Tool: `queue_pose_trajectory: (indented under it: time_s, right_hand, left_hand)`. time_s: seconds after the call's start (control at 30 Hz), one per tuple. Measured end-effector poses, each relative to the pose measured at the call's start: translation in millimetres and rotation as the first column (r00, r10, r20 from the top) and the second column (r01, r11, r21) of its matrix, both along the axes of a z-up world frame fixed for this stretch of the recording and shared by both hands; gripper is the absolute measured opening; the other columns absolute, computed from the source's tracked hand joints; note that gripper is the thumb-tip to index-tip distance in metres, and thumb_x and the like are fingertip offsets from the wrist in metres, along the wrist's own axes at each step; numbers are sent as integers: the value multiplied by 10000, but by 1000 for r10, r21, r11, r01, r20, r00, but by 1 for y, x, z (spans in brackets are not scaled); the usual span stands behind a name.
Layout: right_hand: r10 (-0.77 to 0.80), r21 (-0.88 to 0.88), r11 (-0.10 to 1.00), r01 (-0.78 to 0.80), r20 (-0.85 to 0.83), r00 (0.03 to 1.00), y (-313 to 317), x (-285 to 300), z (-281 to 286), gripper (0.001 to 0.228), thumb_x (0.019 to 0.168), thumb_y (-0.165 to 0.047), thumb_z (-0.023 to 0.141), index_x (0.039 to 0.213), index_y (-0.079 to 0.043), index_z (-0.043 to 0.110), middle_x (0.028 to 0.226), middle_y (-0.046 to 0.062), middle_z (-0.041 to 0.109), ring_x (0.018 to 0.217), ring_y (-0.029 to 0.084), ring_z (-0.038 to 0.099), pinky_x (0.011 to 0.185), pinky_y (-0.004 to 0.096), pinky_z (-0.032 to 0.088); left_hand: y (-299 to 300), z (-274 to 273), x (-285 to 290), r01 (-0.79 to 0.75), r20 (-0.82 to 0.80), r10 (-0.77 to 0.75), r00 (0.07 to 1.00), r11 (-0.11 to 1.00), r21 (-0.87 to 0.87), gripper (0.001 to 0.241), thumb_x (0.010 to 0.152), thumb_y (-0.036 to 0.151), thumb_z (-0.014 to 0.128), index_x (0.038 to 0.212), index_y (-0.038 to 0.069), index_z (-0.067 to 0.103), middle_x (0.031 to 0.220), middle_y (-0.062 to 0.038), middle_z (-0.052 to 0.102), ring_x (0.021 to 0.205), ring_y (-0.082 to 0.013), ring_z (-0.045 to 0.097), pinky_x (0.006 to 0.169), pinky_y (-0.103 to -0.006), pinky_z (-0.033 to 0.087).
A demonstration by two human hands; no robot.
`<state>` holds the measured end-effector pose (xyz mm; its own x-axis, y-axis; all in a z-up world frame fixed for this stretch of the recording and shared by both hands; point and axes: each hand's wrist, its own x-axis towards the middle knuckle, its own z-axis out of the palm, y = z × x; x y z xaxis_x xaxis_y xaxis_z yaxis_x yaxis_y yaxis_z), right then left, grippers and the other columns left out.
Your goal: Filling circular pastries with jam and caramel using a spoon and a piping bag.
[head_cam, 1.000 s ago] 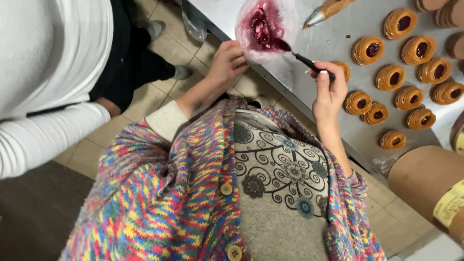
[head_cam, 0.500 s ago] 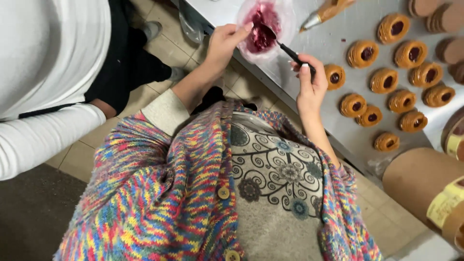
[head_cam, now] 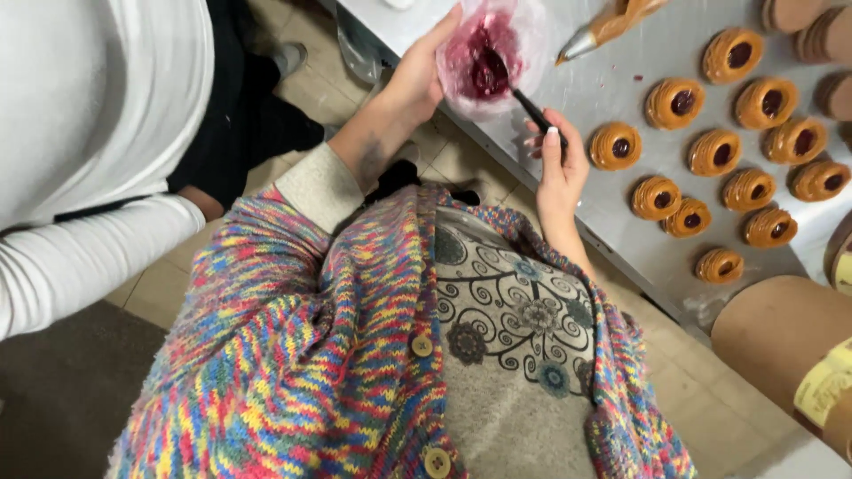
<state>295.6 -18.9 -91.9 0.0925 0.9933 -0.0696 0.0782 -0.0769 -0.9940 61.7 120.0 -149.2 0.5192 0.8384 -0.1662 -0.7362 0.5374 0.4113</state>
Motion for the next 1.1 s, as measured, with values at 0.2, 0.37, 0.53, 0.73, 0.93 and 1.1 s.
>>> queue_pose_trajectory:
  time_s: [0.2,0.37,0.53,0.73,0.93,1.1]
  right_hand:
    - [-106,-124,989,81,-211,972,3,3,-5,415,1126,-284,532,1430,-2,555,1219,143,723,953,112,646,844,264,521]
    - [-190,-163,976,145,-310,932,2,2,-1,421,1121,-293,514,1431,-8,534,1205,149,732,921,112,643,824,263,519]
    - [-166,-107,984,140,-293,942,-4,5,-4,412,1134,-287,525,1425,4,543,1198,157,723,946,124,647,843,272,519]
    - [-160,-29,987,157,-149,976,-6,6,2,383,1132,-281,504,1392,-4,551,1182,157,732,934,125,656,834,275,528]
    - [-99,46,993,106,-127,987,-11,6,1,361,1158,-260,506,1395,6,564,1201,168,717,962,133,642,864,291,526]
    - [-97,-29,995,93,-180,979,-16,5,0,366,1140,-270,514,1385,-3,566,1190,168,725,939,135,660,848,291,540]
  left_hand:
    - [-5,1,3,-21,34,23,999,998,-53,481,1097,340,405,1439,26,529,1390,-161,655,1311,-292,631,1182,-478,493]
    - [-6,-53,9,-72,-12,71,997,986,-153,513,1124,324,469,1476,-48,492,1418,-190,621,1302,-306,633,1189,-467,485]
    - [-22,-32,-1,-85,-39,80,996,988,-125,530,1088,372,479,1472,8,492,1404,-152,640,1308,-271,616,1183,-445,470]
    - [-34,15,-27,0,-485,-160,860,949,-314,737,887,658,462,1442,177,521,1363,-28,663,1280,-184,569,1077,-377,368]
    - [-30,-11,-26,57,-374,-193,907,937,-346,892,901,737,454,1434,28,555,1370,-109,668,1314,-262,584,1142,-407,399]
    - [-29,-87,1,6,193,36,980,978,-210,834,1023,611,383,1400,-122,510,1419,-244,611,1363,-365,555,1223,-499,372]
